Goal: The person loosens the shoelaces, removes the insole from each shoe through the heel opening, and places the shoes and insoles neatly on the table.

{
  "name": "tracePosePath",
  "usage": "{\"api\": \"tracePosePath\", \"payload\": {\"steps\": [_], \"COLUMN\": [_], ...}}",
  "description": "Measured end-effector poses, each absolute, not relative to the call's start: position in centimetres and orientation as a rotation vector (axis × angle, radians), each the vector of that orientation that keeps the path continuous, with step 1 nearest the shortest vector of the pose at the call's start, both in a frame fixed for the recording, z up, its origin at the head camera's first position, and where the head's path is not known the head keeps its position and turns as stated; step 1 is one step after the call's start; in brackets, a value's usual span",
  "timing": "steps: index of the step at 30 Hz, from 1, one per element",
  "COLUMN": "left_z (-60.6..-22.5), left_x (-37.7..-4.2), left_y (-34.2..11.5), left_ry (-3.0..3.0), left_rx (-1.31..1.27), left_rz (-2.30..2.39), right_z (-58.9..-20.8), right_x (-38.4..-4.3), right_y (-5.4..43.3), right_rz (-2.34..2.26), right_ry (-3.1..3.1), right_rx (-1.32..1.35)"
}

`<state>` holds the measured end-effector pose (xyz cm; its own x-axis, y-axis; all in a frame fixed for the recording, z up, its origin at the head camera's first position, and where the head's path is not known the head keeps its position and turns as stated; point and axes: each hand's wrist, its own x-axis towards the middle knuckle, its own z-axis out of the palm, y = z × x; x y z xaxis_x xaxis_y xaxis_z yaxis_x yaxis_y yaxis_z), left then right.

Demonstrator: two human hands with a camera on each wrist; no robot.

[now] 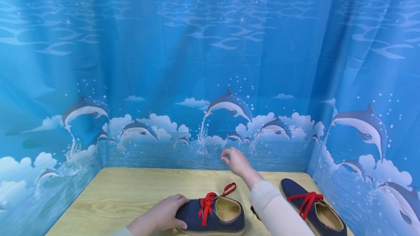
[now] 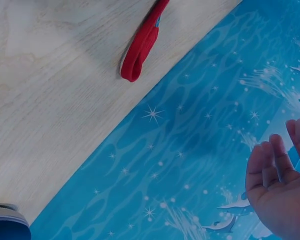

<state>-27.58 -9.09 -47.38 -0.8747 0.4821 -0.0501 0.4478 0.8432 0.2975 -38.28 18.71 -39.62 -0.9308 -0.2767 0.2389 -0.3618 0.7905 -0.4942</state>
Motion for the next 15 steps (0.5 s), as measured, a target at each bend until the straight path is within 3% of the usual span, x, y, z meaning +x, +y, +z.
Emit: {"api": "tracePosePath", "payload": {"steps": [15], "left_z": [-47.4], "left_x": [-27.5], "left_y": [-9.1], "left_ry": [2.904], "left_rx": [0.736], "left_rz": [0.419], "right_z": [-40.1], "right_x": [-36.2], "right_y": [17.9], "right_rz": [0.824], "right_ry": [-2.819], "right_rx": [0.647]}}
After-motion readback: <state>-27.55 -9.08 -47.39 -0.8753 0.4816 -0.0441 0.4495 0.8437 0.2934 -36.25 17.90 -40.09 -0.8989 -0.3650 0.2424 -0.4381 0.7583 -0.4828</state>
